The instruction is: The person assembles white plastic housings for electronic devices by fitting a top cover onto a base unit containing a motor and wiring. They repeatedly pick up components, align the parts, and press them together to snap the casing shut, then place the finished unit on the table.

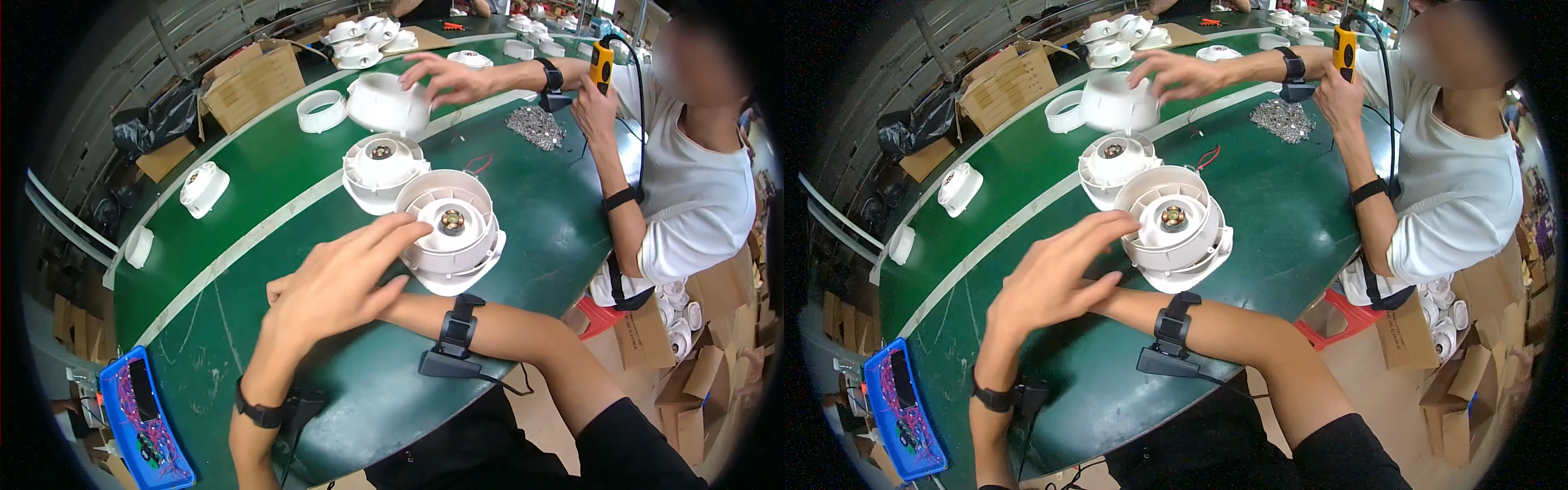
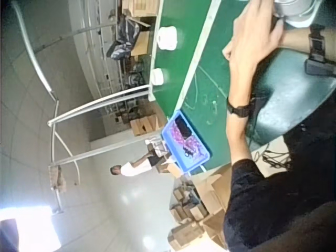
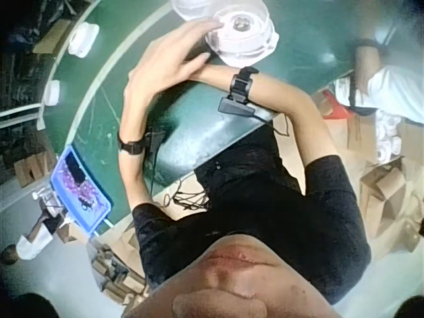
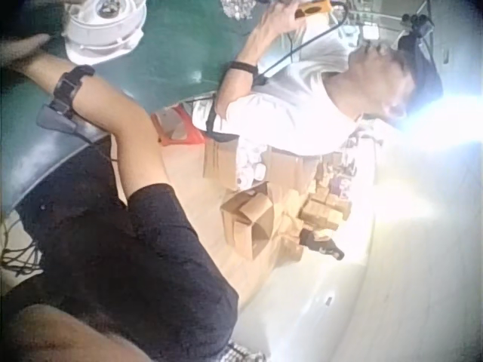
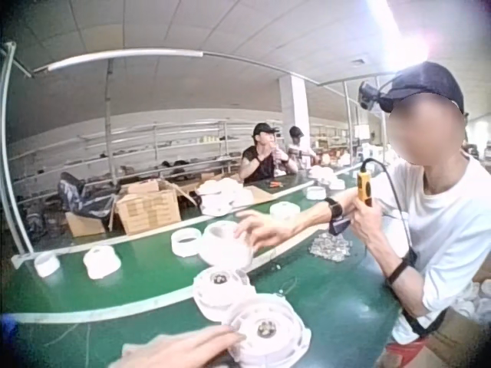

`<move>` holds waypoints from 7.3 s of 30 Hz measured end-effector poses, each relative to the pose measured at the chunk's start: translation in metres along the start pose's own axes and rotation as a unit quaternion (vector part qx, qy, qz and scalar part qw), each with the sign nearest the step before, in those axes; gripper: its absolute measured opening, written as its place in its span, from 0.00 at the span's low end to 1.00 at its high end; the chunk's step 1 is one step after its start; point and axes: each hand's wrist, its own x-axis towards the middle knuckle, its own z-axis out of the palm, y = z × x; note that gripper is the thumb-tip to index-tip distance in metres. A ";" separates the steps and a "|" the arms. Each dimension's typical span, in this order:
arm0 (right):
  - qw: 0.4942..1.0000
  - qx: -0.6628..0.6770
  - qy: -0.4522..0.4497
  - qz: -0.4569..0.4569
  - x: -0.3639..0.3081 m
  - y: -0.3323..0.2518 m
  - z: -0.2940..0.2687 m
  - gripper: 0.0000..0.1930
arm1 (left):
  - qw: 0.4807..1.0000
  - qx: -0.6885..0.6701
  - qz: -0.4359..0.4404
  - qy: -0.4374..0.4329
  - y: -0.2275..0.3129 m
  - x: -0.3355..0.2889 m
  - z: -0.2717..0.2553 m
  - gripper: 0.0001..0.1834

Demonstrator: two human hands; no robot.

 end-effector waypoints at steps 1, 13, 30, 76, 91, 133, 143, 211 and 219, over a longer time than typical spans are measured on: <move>0.999 0.013 -0.026 0.029 0.000 0.006 -0.004 0.11 | 1.000 -0.013 -0.010 -0.019 0.000 0.011 0.011 0.22; 0.973 0.085 -0.140 0.162 0.012 -0.009 -0.007 0.12 | 0.983 0.086 -0.055 -0.152 -0.008 0.035 0.026 0.12; 0.956 -0.088 -0.273 0.056 0.010 -0.025 0.011 0.07 | 0.950 -0.003 -0.274 -0.152 -0.061 -0.044 -0.055 0.14; 0.934 0.238 -0.031 0.264 0.014 -0.034 0.012 0.22 | 0.825 -0.200 -0.268 0.455 -0.096 -0.183 -0.031 0.13; 0.955 0.169 -0.116 0.215 0.009 -0.027 0.023 0.18 | 0.754 -0.403 -0.254 0.452 -0.110 -0.184 -0.018 0.33; 0.988 0.089 0.024 0.127 0.014 -0.032 0.025 0.31 | 0.660 -0.614 -0.244 0.358 -0.098 -0.189 -0.030 0.49; 0.982 0.070 -0.048 0.166 0.015 -0.037 0.017 0.39 | 0.624 -0.681 -0.275 0.267 -0.094 -0.183 -0.036 0.58; 0.981 0.045 -0.110 0.154 0.014 -0.026 0.018 0.09 | 0.816 0.319 -0.474 0.082 -0.393 -0.120 -0.146 0.28; 0.981 0.062 -0.112 0.144 0.015 -0.025 0.022 0.07 | 0.810 0.325 -0.455 0.176 -0.411 -0.173 -0.176 0.31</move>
